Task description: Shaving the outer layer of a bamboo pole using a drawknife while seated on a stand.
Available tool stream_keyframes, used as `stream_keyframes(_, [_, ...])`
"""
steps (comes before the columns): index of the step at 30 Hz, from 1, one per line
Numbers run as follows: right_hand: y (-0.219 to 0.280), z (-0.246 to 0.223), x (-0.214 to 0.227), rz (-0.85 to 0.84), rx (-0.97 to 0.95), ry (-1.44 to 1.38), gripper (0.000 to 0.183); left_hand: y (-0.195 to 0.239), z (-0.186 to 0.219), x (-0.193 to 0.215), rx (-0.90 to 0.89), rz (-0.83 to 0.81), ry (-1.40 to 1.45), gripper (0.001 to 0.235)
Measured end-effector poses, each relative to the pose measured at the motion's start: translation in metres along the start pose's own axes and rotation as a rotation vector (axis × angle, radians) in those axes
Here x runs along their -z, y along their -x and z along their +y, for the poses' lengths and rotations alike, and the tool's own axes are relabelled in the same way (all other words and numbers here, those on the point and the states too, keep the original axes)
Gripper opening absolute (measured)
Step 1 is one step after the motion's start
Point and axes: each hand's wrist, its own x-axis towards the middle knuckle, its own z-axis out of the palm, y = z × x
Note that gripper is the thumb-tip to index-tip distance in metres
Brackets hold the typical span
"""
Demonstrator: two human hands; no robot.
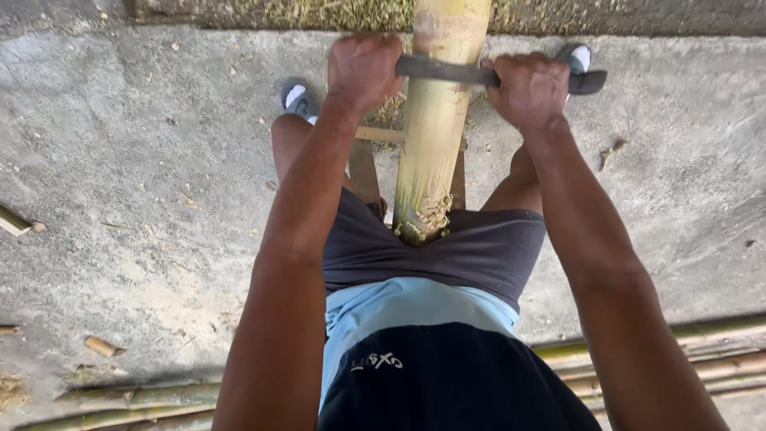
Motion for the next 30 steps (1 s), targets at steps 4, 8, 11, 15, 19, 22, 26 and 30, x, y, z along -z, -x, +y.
stream_keyframes(4, [0.042, -0.028, 0.018, -0.133, -0.014, -0.011, 0.046, 0.052, 0.026, 0.008, 0.032, -0.047, 0.043, 0.017])
stream_keyframes(8, [0.054, -0.049, 0.034, -0.171, -0.002, -0.037, 0.041, 0.085, 0.041, 0.010, 0.074, -0.085, 0.119, 0.022])
stream_keyframes(11, [0.039, -0.023, 0.017, -0.167, 0.015, -0.054, 0.036, 0.056, 0.029, 0.007, 0.070, -0.049, 0.108, 0.023])
stream_keyframes(15, [-0.019, 0.025, 0.005, 0.038, 0.058, -0.004, 0.030, -0.023, -0.006, 0.004, -0.002, 0.072, 0.025, 0.026])
stream_keyframes(19, [-0.033, 0.032, 0.000, 0.143, 0.081, 0.046, 0.029, -0.050, -0.006, 0.020, 0.006, 0.148, -0.018, 0.030])
stream_keyframes(22, [-0.009, 0.021, -0.011, 0.126, 0.058, 0.054, 0.038, -0.021, 0.000, 0.009, -0.019, 0.135, -0.066, 0.020])
stream_keyframes(26, [0.046, -0.024, 0.015, -0.097, -0.004, -0.044, 0.046, 0.060, 0.035, -0.004, 0.020, 0.023, 0.013, 0.027])
stream_keyframes(30, [0.080, -0.055, 0.024, -0.143, -0.050, -0.174, 0.037, 0.091, 0.048, 0.010, -0.012, -0.088, 0.059, 0.024])
